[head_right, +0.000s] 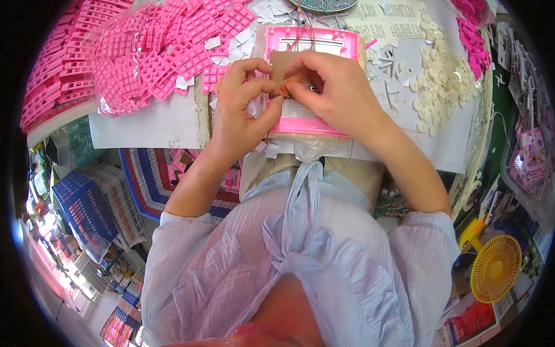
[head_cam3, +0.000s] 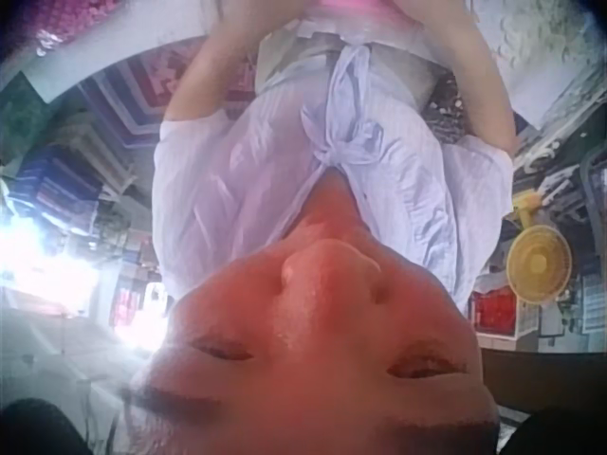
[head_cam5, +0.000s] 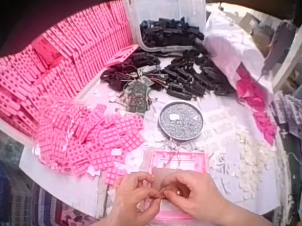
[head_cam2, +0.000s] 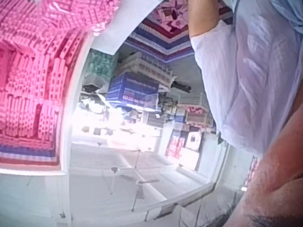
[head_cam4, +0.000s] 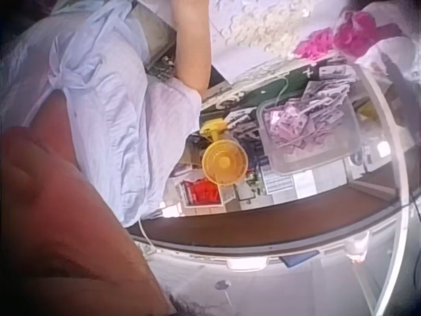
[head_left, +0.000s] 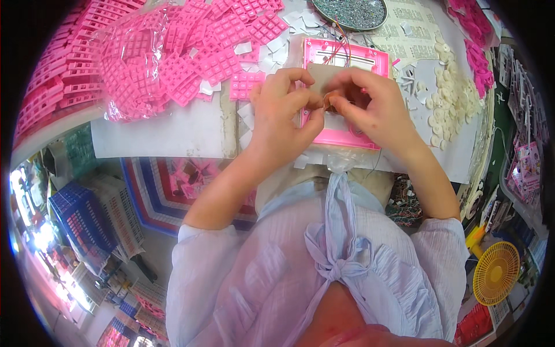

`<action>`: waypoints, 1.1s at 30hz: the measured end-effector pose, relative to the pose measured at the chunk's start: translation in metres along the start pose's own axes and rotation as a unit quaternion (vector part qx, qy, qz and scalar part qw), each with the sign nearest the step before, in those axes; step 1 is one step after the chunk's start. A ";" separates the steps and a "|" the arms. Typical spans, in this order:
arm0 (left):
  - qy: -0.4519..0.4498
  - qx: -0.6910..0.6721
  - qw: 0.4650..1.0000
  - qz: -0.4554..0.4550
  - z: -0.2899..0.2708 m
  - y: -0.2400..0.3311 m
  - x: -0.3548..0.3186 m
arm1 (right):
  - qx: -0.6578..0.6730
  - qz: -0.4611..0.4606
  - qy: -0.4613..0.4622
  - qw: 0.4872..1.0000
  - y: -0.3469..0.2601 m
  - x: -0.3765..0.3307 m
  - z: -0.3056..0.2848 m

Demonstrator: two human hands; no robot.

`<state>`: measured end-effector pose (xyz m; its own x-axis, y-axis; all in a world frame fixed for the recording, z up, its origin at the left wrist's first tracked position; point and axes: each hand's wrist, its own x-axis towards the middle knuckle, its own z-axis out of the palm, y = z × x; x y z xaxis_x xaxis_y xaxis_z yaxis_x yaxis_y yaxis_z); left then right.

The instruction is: Assembling a pink toy house bank by installing circuit boards and screws using an electric screwdriver.

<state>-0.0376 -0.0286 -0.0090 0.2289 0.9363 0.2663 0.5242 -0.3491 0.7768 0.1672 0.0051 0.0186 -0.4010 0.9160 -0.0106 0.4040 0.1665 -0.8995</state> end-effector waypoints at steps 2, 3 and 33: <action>0.014 -0.056 0.998 0.000 0.003 -0.002 0.001 | -0.181 -0.225 0.129 0.949 0.003 0.000 0.010; 0.021 -0.084 0.996 0.001 0.004 -0.003 0.001 | -0.175 -0.207 0.107 0.957 0.003 -0.005 0.012; -0.213 -0.217 0.944 -0.131 -0.027 -0.006 0.025 | -0.218 -0.288 0.092 0.928 0.012 -0.029 0.032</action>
<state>-0.0577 -0.0020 0.0083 0.4954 0.8559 -0.1484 0.2449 0.0263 0.9692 0.1577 -0.0313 -0.0057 -0.5232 0.6692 0.5277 0.4756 0.7431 -0.4708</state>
